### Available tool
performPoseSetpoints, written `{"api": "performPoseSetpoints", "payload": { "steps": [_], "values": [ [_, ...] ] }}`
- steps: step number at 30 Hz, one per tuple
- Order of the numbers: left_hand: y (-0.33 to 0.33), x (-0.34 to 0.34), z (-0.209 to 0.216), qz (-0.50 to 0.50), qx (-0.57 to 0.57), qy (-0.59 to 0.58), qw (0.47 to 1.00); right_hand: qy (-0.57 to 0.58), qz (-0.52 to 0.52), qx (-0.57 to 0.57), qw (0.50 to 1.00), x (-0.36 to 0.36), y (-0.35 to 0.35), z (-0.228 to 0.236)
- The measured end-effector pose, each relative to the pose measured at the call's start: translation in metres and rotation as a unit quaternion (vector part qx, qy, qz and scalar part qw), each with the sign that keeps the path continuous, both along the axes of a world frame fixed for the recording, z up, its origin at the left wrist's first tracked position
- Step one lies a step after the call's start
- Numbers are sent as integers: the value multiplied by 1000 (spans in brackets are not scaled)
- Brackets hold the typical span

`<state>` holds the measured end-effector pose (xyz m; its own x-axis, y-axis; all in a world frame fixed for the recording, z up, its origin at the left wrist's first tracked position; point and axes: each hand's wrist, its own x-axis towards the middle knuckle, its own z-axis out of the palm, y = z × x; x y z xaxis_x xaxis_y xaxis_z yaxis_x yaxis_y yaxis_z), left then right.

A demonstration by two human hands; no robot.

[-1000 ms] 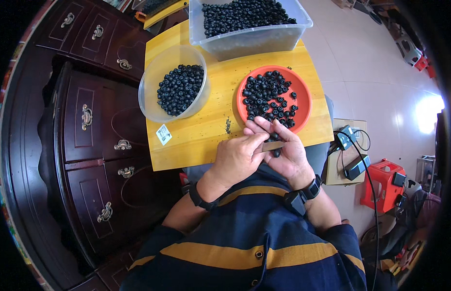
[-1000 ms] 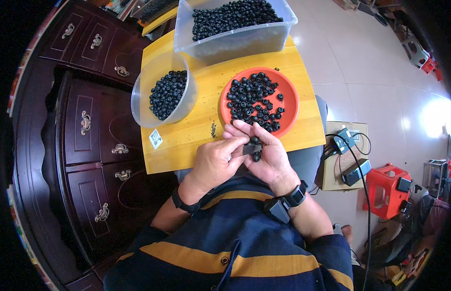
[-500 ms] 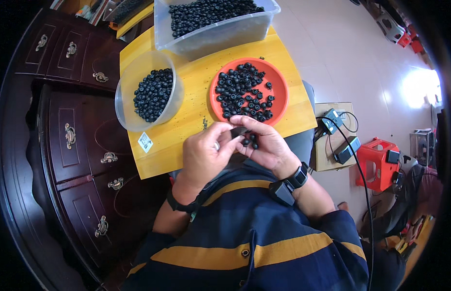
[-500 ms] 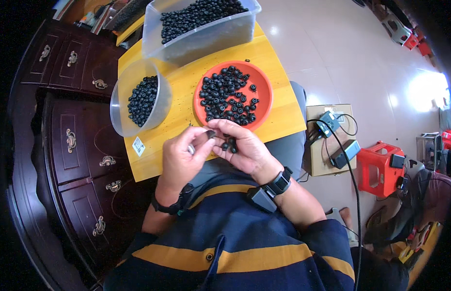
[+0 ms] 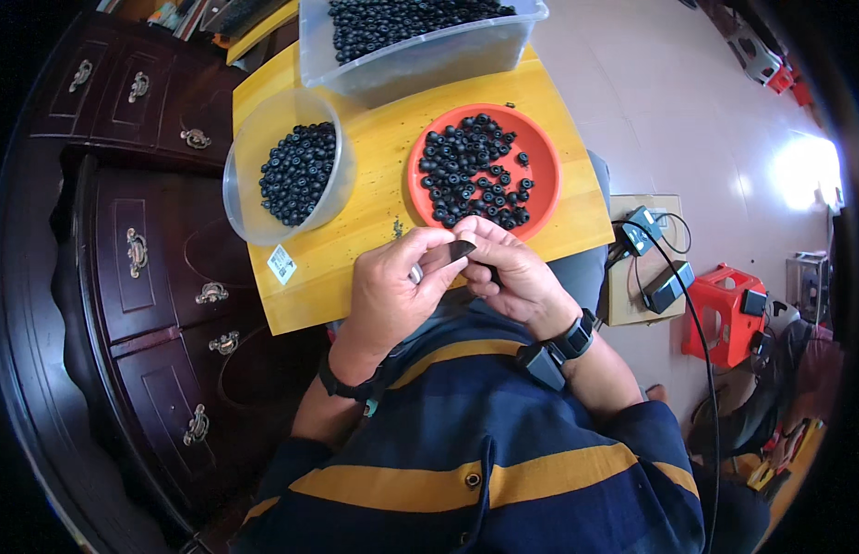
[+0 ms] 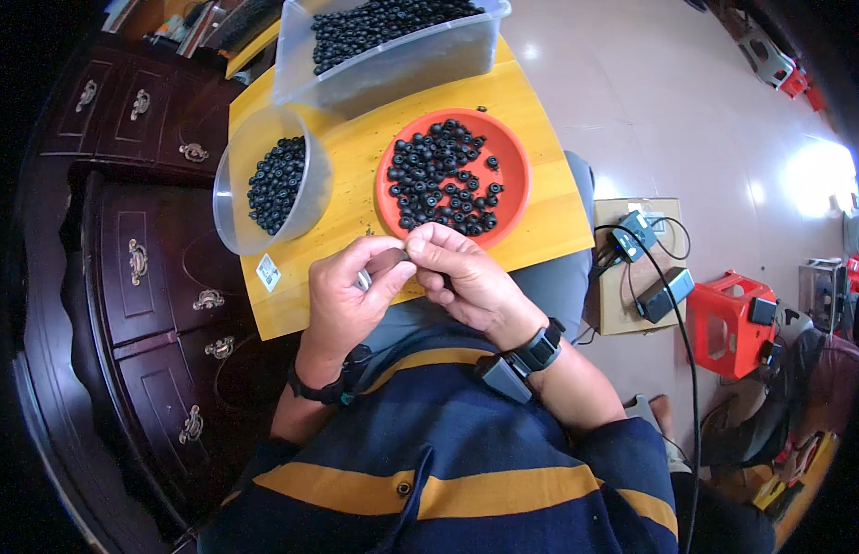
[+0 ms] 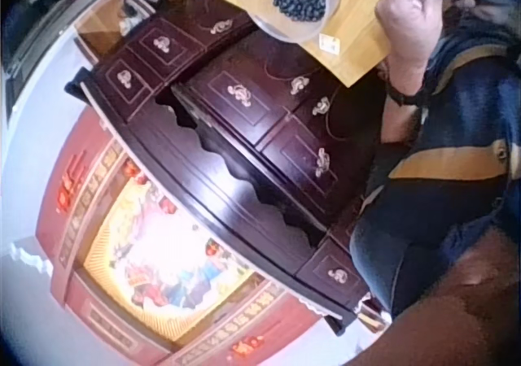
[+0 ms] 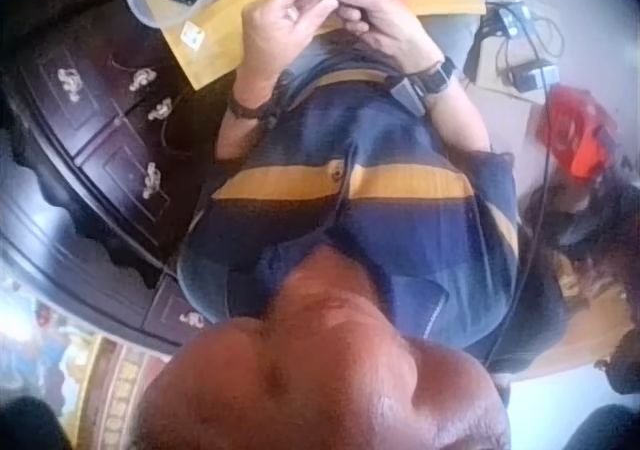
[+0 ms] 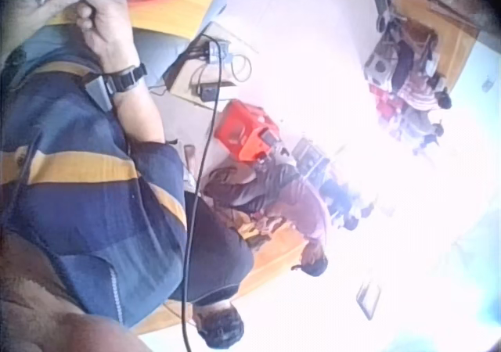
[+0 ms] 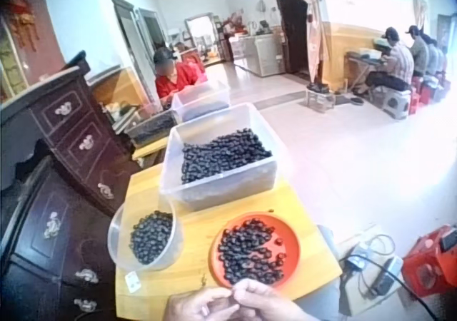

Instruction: Sort and clean small black parts using a trimming tool.

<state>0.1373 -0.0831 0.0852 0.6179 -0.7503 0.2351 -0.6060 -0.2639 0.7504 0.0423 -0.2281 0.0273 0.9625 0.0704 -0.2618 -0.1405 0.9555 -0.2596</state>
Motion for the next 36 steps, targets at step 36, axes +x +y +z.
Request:
{"api": "performPoseSetpoints", "payload": {
  "steps": [36],
  "values": [
    [-2, 14, -10, -13, 40, -28, 999, 35, -24, 11, 999, -1, 3, -3]
  ]
}}
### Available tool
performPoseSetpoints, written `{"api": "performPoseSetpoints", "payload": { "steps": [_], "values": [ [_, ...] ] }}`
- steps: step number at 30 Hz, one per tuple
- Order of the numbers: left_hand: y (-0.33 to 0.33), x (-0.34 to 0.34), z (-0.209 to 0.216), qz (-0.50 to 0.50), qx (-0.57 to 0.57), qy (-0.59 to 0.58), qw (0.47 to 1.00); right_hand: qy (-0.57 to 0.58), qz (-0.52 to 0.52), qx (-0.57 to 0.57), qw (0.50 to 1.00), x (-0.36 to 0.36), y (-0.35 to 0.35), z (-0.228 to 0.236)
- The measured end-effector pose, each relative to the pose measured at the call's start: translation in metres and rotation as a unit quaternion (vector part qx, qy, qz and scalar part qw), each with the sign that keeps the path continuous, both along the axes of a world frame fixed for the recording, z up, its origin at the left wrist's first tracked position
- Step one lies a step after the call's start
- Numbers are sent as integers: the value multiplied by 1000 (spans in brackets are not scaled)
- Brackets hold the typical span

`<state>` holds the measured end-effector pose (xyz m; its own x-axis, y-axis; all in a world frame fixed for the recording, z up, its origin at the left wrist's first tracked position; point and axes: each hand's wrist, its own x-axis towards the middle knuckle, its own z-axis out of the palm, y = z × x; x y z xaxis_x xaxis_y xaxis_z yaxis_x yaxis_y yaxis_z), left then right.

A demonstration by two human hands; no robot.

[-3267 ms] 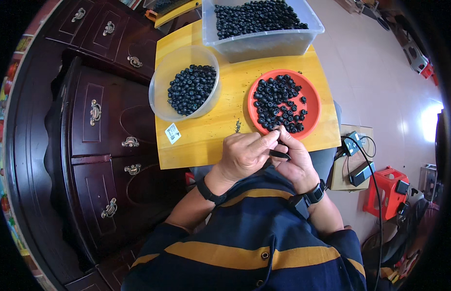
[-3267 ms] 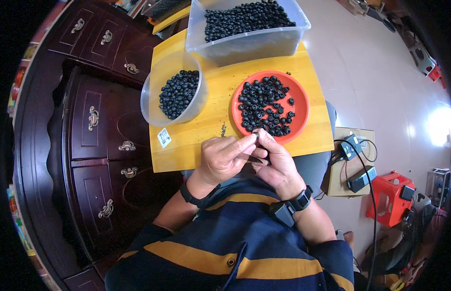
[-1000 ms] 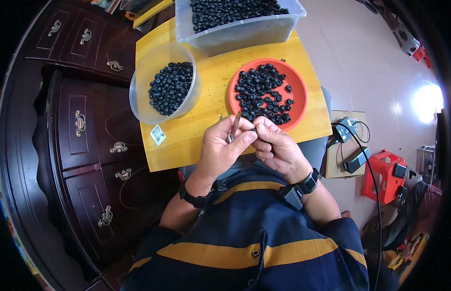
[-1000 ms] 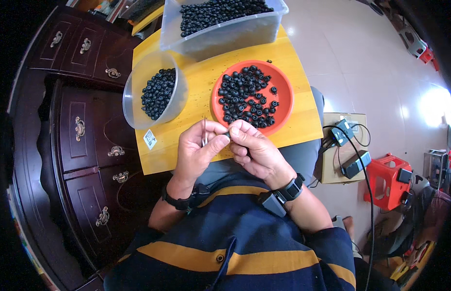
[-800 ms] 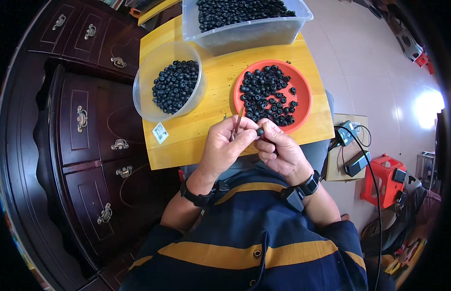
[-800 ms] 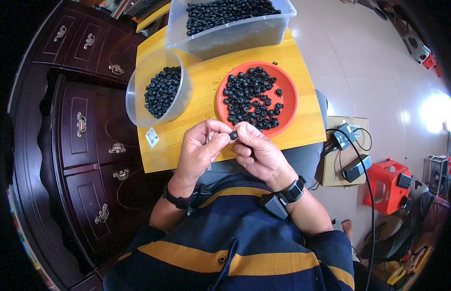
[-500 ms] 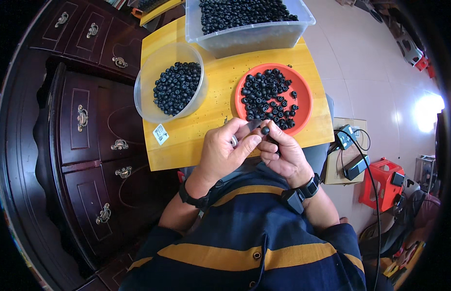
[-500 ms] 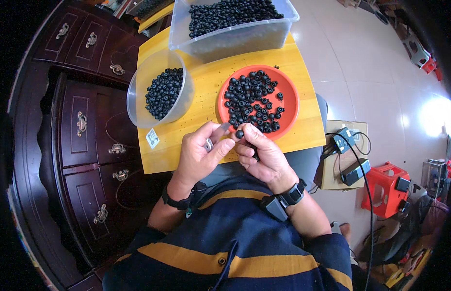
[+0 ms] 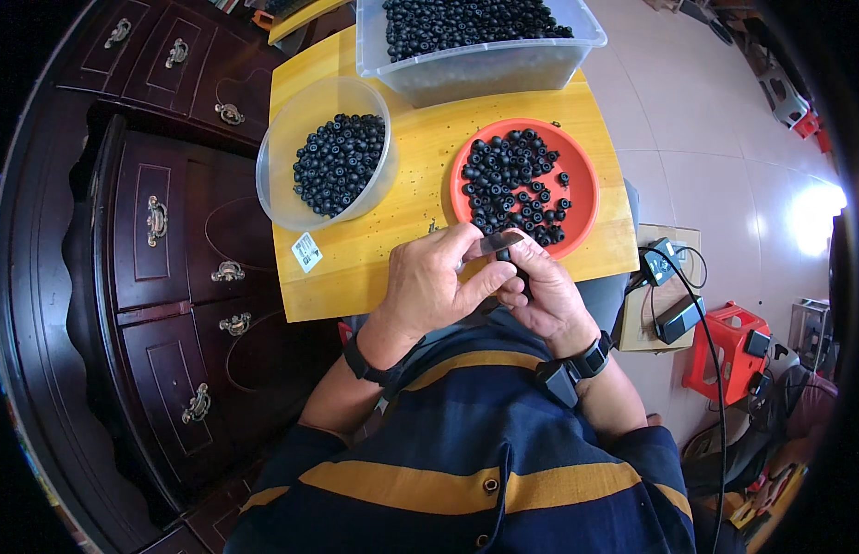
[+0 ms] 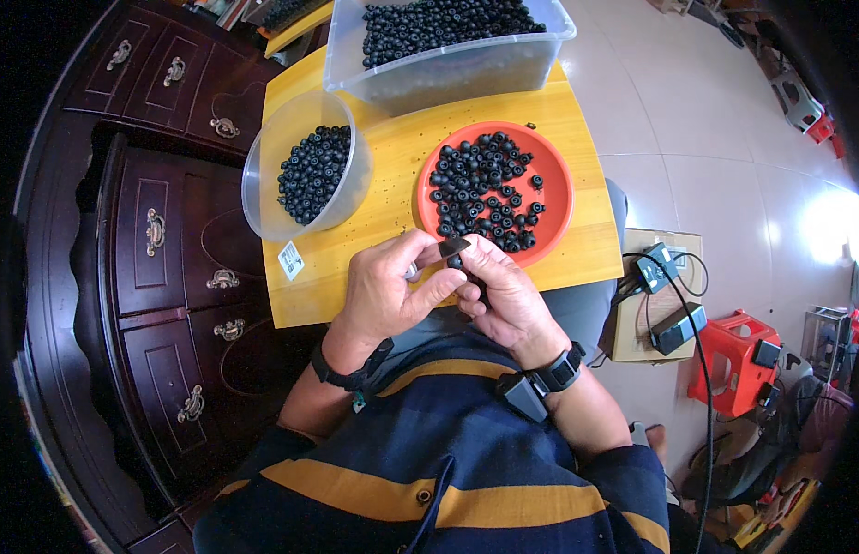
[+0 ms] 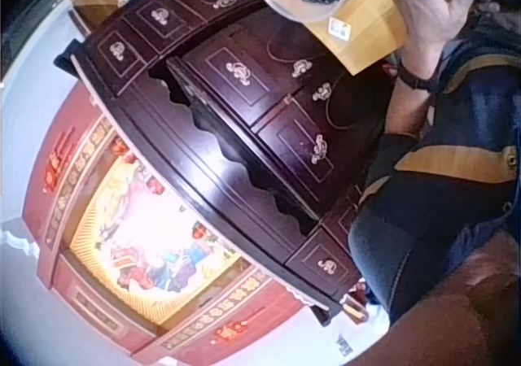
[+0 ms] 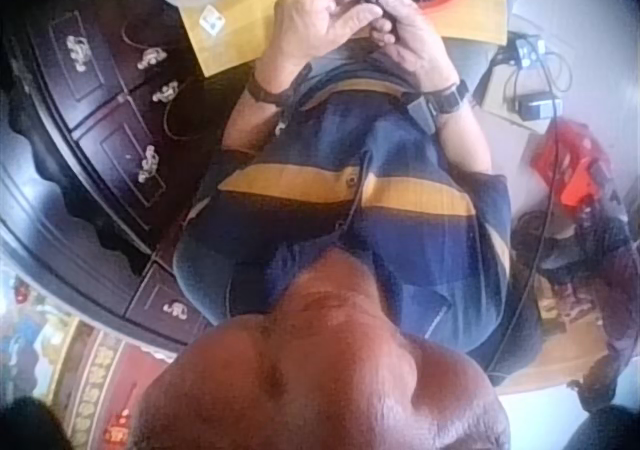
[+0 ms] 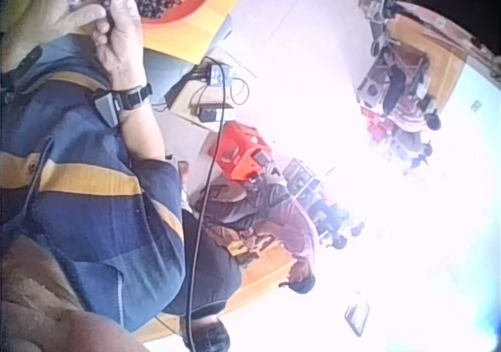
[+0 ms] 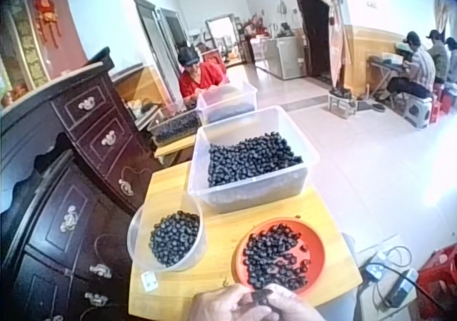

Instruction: Sort and clean small black parts using a trimming tool.

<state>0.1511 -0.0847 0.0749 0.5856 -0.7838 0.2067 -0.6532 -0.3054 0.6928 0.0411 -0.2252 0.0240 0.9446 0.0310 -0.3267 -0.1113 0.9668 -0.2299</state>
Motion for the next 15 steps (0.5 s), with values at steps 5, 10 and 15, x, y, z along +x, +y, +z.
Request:
{"api": "performPoseSetpoints", "payload": {
  "steps": [5, 10, 15],
  "values": [
    [-2, 0, -1, -13, -4, -10, 1000, -7, -9, -7, 1000, 1, 2, 1],
    [-4, 0, -2, -9, 2, -25, 1000, 5, -21, -1, 1000, 2, 4, -1],
    [-6, -2, -8, -1, -18, -59, 998, -8, -33, 14, 999, 4, 4, -6]
  ]
}}
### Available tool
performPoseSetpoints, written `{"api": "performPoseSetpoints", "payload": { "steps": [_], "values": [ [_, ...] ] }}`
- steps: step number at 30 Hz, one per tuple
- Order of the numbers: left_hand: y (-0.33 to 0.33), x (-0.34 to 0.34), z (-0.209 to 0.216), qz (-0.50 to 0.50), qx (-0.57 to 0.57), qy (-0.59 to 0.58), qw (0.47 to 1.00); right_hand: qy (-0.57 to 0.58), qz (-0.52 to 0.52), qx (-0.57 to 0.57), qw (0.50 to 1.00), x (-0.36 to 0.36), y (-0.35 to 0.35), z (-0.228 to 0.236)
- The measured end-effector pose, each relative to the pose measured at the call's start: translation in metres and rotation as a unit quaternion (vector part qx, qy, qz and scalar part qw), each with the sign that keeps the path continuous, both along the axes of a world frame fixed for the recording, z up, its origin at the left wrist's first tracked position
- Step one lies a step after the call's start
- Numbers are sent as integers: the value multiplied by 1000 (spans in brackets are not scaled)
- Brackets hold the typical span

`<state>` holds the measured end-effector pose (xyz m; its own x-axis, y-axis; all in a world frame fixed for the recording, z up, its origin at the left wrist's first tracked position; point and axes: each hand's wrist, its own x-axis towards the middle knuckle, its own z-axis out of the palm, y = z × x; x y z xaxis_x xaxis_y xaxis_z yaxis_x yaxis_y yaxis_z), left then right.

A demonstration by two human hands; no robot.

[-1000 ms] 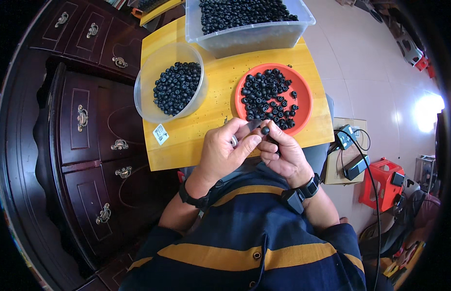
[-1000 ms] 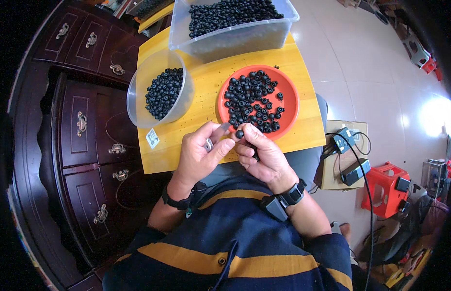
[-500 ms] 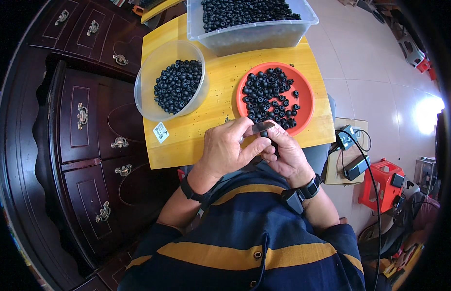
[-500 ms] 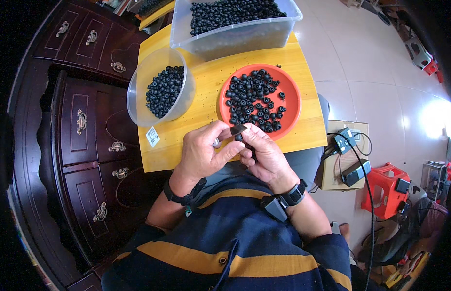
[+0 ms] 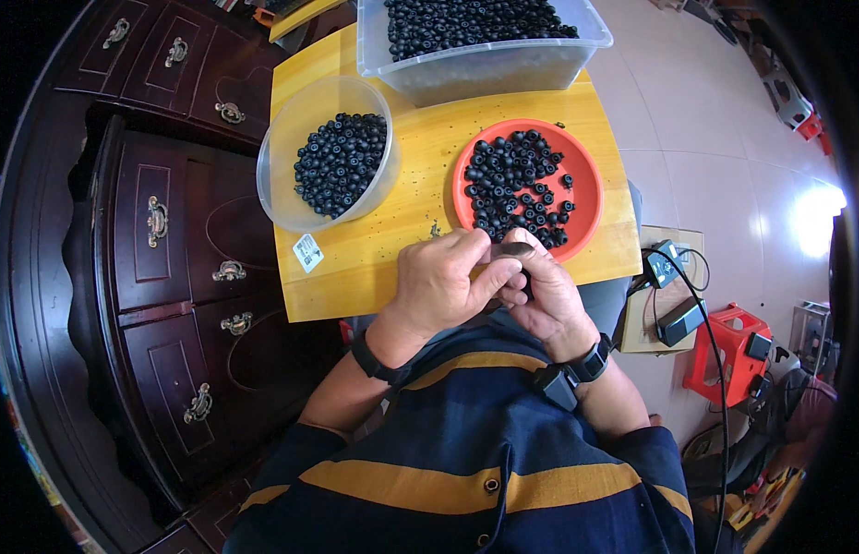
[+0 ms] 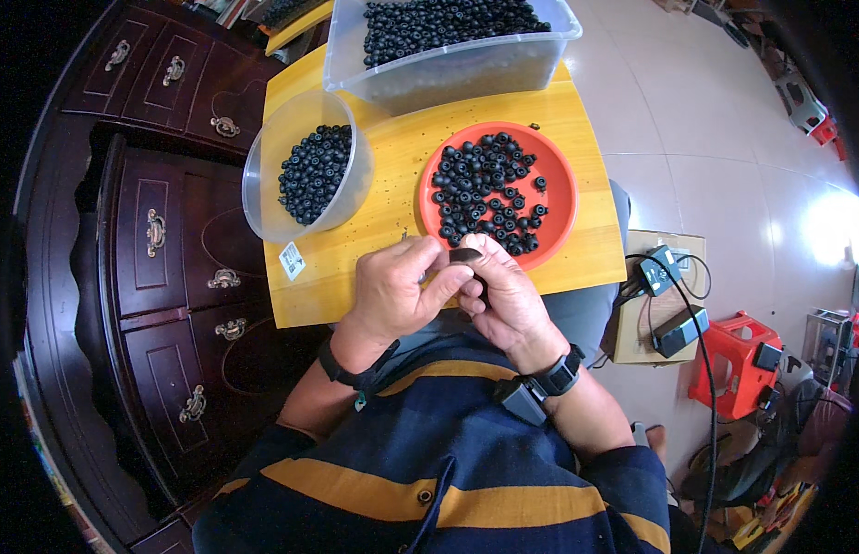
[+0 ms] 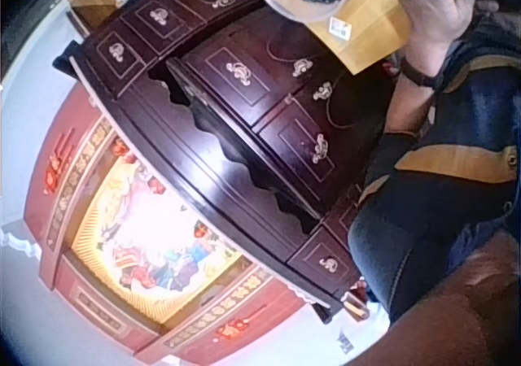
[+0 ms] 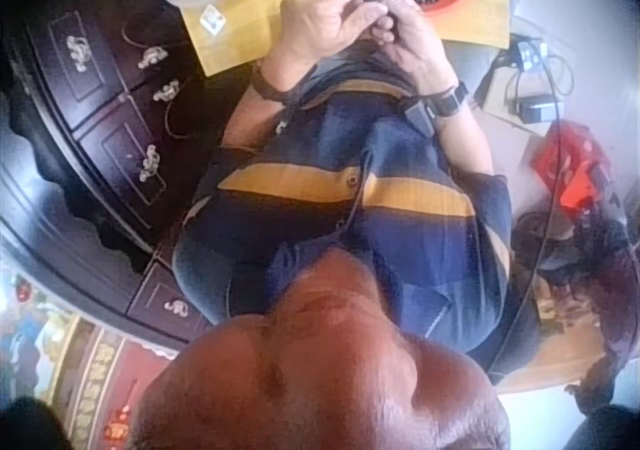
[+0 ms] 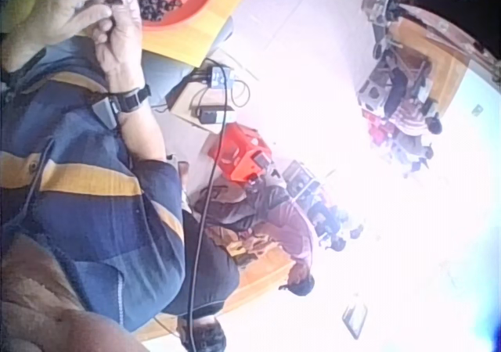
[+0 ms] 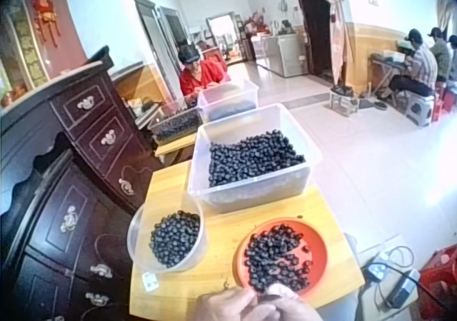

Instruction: Sort and clean small black parts using a trimming tool.

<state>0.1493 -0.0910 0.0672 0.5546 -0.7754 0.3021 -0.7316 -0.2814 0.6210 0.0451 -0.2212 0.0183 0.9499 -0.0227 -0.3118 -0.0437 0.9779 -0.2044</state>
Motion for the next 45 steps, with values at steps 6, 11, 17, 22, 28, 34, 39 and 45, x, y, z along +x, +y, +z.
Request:
{"api": "performPoseSetpoints", "payload": {
  "steps": [6, 11, 17, 22, 28, 34, 39, 45],
  "values": [
    [2, 0, -1, -2, -6, 49, 999, 1, 2, 5, 1000, 0, 0, 3],
    [6, 2, 5, -4, -39, 85, 996, 27, 2, 23, 999, 0, 1, 13],
    [7, -3, 8, -2, -84, 176, 981, 22, 26, 12, 999, -1, 5, 13],
    [10, -8, -3, -4, -118, 295, 948, 44, 33, -41, 998, -1, 4, 22],
    [16, -9, -7, -2, -89, 307, 948, 58, 37, -46, 997, -5, 6, 21],
    [17, -11, -4, 13, -92, 282, 955, 16, 49, -47, 998, -6, 6, 20],
    [15, -16, 3, 7, -99, 163, 982, -7, 52, -63, 997, -3, 4, 12],
    [20, -7, 18, 28, -73, 114, 990, -4, 56, -57, 997, 0, 6, 16]
  ]
}}
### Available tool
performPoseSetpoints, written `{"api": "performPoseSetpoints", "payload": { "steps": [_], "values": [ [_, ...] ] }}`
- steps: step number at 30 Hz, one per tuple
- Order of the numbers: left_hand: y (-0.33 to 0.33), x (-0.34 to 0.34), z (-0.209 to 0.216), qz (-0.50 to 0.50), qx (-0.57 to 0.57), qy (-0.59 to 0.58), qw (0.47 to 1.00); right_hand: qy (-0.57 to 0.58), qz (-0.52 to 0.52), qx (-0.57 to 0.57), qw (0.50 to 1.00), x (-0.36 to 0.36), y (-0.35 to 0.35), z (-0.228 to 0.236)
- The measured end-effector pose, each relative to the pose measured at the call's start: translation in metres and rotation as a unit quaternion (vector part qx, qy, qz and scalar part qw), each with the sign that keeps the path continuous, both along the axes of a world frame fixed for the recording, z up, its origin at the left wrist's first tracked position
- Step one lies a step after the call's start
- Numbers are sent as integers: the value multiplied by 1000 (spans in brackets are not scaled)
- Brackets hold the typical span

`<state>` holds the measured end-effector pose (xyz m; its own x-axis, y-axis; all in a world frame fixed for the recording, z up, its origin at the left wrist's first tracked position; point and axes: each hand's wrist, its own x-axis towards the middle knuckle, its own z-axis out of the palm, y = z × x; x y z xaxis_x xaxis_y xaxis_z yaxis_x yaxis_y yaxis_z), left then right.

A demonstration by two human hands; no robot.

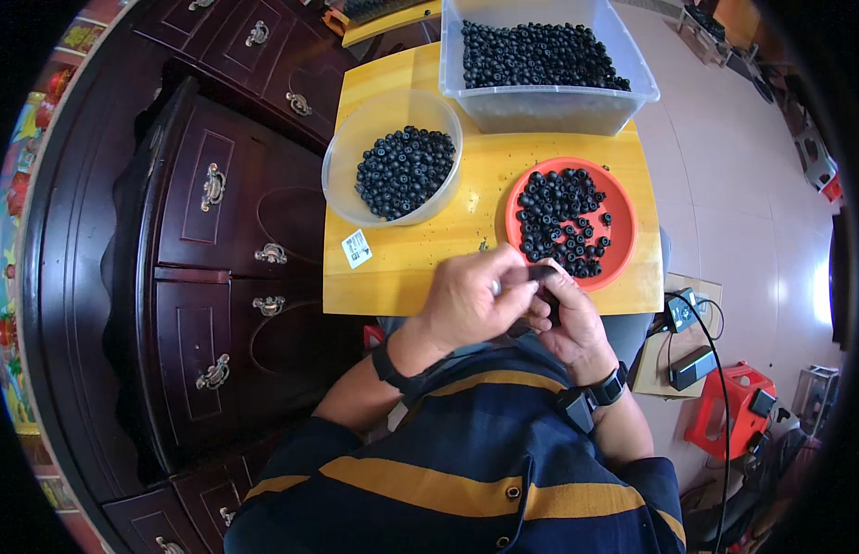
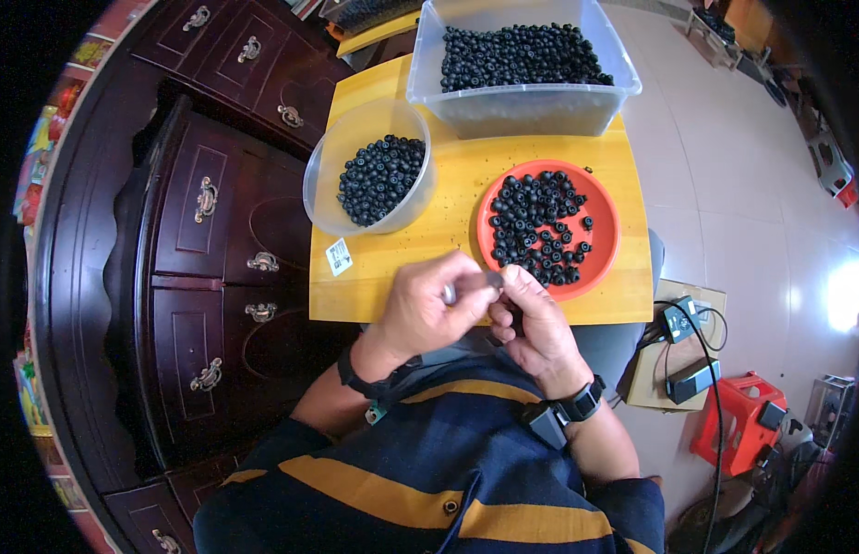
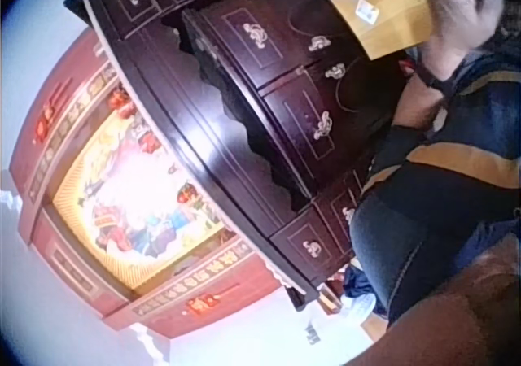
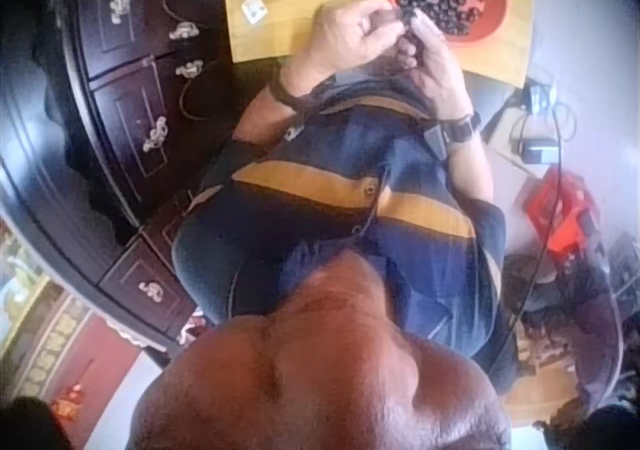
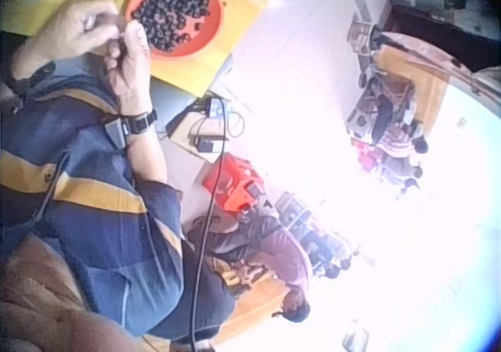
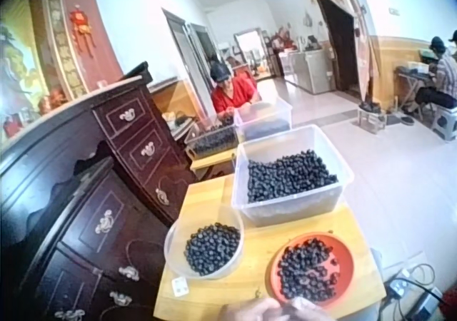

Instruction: Sort and clean small black parts using a trimming tool.

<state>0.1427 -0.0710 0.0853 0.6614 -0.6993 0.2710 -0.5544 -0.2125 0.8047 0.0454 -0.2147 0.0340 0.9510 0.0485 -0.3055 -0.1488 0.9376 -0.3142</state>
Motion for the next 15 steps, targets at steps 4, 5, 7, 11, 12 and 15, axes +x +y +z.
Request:
{"api": "performPoseSetpoints", "payload": {
  "steps": [4, 5, 7, 11, 12, 15],
  "values": [
    [19, 46, 20, 141, -43, -37, 988, 17, -4, 43, 999, -1, -4, -8],
    [28, 60, 22, 181, -43, -64, 980, 10, -4, 65, 998, -1, -5, -10],
    [30, 73, 35, 228, -65, -128, 963, 14, -5, 92, 996, 0, -7, -14],
    [32, 54, 22, 156, -16, -83, 984, 49, -41, 147, 987, 7, -8, -2],
    [23, 36, 29, 103, 13, -59, 993, -4, -34, 180, 983, 6, -10, -12],
    [3, -6, 8, 12, 36, 5, 999, -19, -51, 161, 985, 8, -7, -8]
  ]
}}
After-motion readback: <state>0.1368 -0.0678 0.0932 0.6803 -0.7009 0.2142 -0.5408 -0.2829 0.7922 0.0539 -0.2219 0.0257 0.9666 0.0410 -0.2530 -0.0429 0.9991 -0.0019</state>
